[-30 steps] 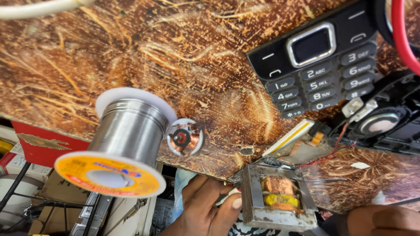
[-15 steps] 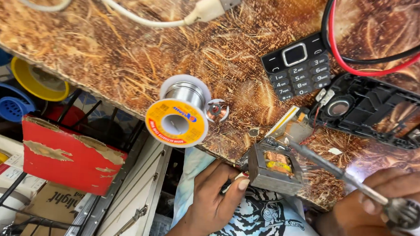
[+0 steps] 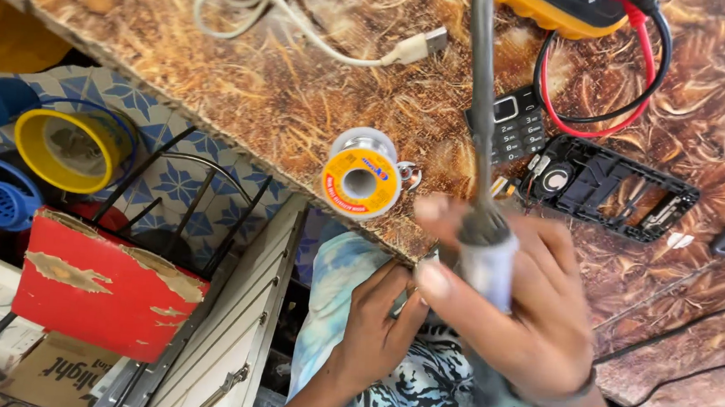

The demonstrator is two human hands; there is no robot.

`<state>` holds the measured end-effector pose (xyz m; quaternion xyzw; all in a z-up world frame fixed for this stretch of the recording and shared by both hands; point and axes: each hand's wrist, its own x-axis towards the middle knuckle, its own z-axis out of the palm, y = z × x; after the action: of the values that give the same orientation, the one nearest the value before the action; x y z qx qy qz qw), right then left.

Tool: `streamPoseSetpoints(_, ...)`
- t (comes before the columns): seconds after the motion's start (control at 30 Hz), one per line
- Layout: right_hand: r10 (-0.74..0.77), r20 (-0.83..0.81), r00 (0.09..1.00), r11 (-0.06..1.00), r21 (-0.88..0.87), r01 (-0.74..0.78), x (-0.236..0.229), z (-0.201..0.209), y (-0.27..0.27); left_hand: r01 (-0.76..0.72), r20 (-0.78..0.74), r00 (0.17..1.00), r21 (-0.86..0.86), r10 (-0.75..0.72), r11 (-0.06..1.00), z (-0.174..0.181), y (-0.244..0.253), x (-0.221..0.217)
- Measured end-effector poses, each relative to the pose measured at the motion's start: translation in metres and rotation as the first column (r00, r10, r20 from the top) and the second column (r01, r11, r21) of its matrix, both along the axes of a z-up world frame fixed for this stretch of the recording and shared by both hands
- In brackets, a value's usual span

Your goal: Soldering or desoldering wires on a small transformer using a soldering iron

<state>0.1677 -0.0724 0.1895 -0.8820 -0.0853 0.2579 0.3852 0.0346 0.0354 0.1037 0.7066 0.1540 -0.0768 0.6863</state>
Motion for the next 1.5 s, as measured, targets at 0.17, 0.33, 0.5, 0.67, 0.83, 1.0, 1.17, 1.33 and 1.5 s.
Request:
streamPoseSetpoints(0.17,0.657,0.434,0.616,0.724,-0.138,-0.675,0.022,-0.002,0.043,-0.016,0.057,0.998,-0.016,0.017,1.0,0.003,0.008,-0.017)
streamPoseSetpoints(0.33,0.688,0.492,0.534,0.664,-0.129,-0.736,0.031,-0.005,0.066,-0.022,0.056,0.998,-0.054,0.025,0.998,0.021,0.02,-0.02)
streamPoseSetpoints(0.5,0.695,0.448,0.563,0.639,-0.026,-0.769,0.034,0.024,0.087,-0.016,0.063,0.998,-0.08,0.021,0.997,0.026,0.028,-0.029)
streamPoseSetpoints(0.67,0.233,0.498,0.835,0.929,0.14,-0.343,-0.01,0.069,0.098,-0.017,0.034,0.999,-0.066,0.02,0.998,0.02,0.034,-0.035)
streamPoseSetpoints(0.83,0.112,0.696,0.71,0.751,0.409,-0.519,-0.053,0.005,0.017,-0.022,0.041,0.999,-0.072,0.025,0.997,0.022,0.042,-0.034)
streamPoseSetpoints(1.0,0.143,0.577,0.804,0.896,0.269,-0.352,-0.091,-0.008,0.002,-0.014,0.033,0.999,-0.068,0.016,0.998,0.021,0.042,-0.032)
streamPoseSetpoints(1.17,-0.009,0.677,0.735,0.927,0.283,-0.249,-0.099,-0.031,0.011,-0.012,0.09,0.996,-0.069,0.018,0.998,0.015,0.036,-0.032)
streamPoseSetpoints(1.33,0.062,0.675,0.736,0.936,0.216,-0.277,-0.098,-0.03,0.007,-0.015,0.087,0.996,-0.087,0.023,0.996,0.016,0.034,-0.029)
streamPoseSetpoints(1.5,0.103,0.652,0.751,0.936,0.191,-0.295,-0.099,-0.029,-0.001,-0.023,0.078,0.997,-0.078,0.029,0.997,0.014,0.03,-0.03)
